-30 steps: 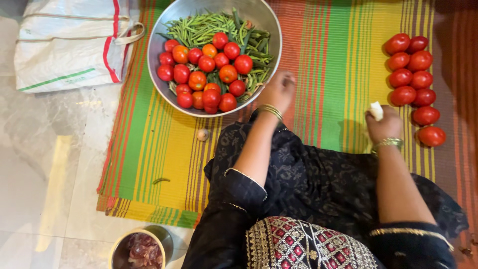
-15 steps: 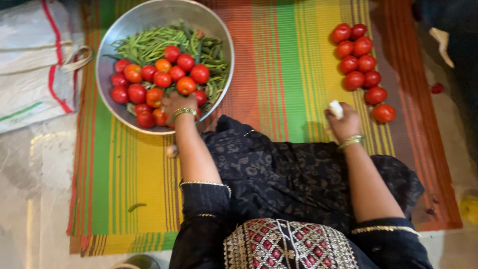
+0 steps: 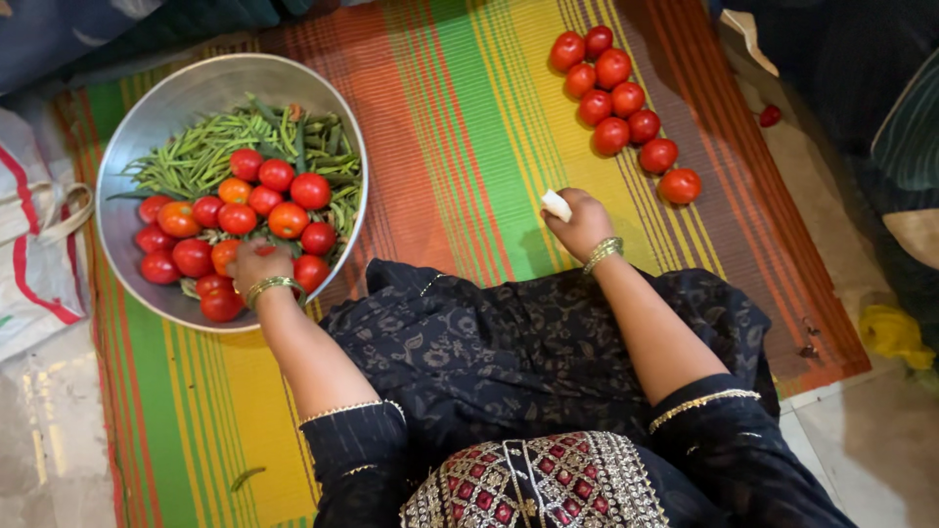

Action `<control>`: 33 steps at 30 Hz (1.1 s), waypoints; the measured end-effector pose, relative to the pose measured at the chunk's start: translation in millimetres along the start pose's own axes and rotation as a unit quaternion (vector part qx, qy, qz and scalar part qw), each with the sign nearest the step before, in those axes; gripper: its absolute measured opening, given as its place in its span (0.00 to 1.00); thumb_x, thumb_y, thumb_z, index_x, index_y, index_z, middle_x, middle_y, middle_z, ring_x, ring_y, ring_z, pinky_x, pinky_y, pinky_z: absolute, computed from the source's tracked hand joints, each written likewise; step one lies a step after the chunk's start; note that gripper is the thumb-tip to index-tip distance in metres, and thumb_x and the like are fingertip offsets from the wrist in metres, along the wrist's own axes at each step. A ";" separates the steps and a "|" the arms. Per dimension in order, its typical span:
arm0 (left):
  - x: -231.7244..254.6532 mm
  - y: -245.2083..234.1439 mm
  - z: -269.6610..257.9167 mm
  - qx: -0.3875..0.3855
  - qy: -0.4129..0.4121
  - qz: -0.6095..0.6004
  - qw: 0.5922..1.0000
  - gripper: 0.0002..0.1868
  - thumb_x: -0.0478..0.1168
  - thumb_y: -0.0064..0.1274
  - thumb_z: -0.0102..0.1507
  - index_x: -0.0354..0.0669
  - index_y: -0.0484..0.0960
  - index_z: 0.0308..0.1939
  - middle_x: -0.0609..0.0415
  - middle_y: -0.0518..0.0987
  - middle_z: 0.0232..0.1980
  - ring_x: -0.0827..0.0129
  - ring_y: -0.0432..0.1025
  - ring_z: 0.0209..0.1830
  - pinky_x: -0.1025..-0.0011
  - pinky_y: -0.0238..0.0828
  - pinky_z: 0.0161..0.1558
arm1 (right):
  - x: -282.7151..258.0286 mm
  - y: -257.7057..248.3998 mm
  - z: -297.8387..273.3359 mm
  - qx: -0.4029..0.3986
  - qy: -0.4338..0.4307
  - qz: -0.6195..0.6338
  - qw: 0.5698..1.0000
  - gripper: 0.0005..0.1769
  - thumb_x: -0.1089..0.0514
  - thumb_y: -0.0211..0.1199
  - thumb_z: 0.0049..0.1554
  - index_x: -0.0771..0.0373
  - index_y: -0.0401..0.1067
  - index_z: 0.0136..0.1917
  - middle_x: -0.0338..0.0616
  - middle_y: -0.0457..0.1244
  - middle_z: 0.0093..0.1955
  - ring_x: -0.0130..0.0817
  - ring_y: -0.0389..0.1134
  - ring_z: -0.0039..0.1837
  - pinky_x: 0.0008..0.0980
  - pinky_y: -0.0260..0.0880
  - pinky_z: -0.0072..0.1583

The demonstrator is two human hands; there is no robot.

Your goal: The person wipes individual tomatoes with a cloth, placing each one in a row on a mat after taking it from a large bowl containing tomatoes and green beans.

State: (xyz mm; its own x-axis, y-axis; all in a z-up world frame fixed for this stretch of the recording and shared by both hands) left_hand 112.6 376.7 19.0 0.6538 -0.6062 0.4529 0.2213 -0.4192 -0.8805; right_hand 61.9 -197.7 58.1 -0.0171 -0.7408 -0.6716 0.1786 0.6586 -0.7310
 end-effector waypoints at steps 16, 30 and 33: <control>228.5 155.5 -280.7 -0.420 0.144 -0.513 0.735 0.11 0.34 0.54 0.65 0.46 0.79 0.52 0.47 0.74 0.66 0.58 0.73 0.63 0.65 0.77 0.53 | 34.6 100.2 2.1 -0.137 0.268 0.566 0.768 0.31 0.35 0.46 0.65 0.64 0.67 0.62 0.48 0.70 0.51 0.35 0.73 0.49 0.35 0.75 0.52; 218.4 181.5 -292.5 -0.453 0.162 -0.521 0.705 0.16 0.35 0.49 0.69 0.40 0.73 0.61 0.47 0.76 0.65 0.61 0.73 0.61 0.62 0.78 0.54 | 6.6 73.4 1.1 -0.175 0.234 0.509 0.810 0.23 0.42 0.61 0.61 0.63 0.70 0.59 0.43 0.67 0.47 0.32 0.69 0.42 0.31 0.70 0.42; 225.7 157.1 -296.1 -0.340 0.353 -0.340 0.803 0.20 0.44 0.55 0.70 0.42 0.75 0.63 0.49 0.79 0.65 0.60 0.75 0.66 0.63 0.74 0.66 | 20.6 76.6 3.7 -0.127 0.227 0.495 0.829 0.25 0.40 0.61 0.63 0.65 0.71 0.56 0.43 0.66 0.44 0.31 0.66 0.39 0.29 0.68 0.39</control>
State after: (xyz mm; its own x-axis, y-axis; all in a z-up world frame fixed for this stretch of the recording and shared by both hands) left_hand 80.7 -26.1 24.3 -0.0771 -0.2131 0.9740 -0.2500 -0.9416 -0.2258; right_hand 78.9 -163.0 -11.2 -0.3638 0.2669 -0.8924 0.1141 0.9636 0.2416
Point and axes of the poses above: each hand's wrist, its own z-axis towards the middle knuckle, its own y-axis out of the palm, x = y × z, the point moved 7 cm from there along z, towards the middle knuckle
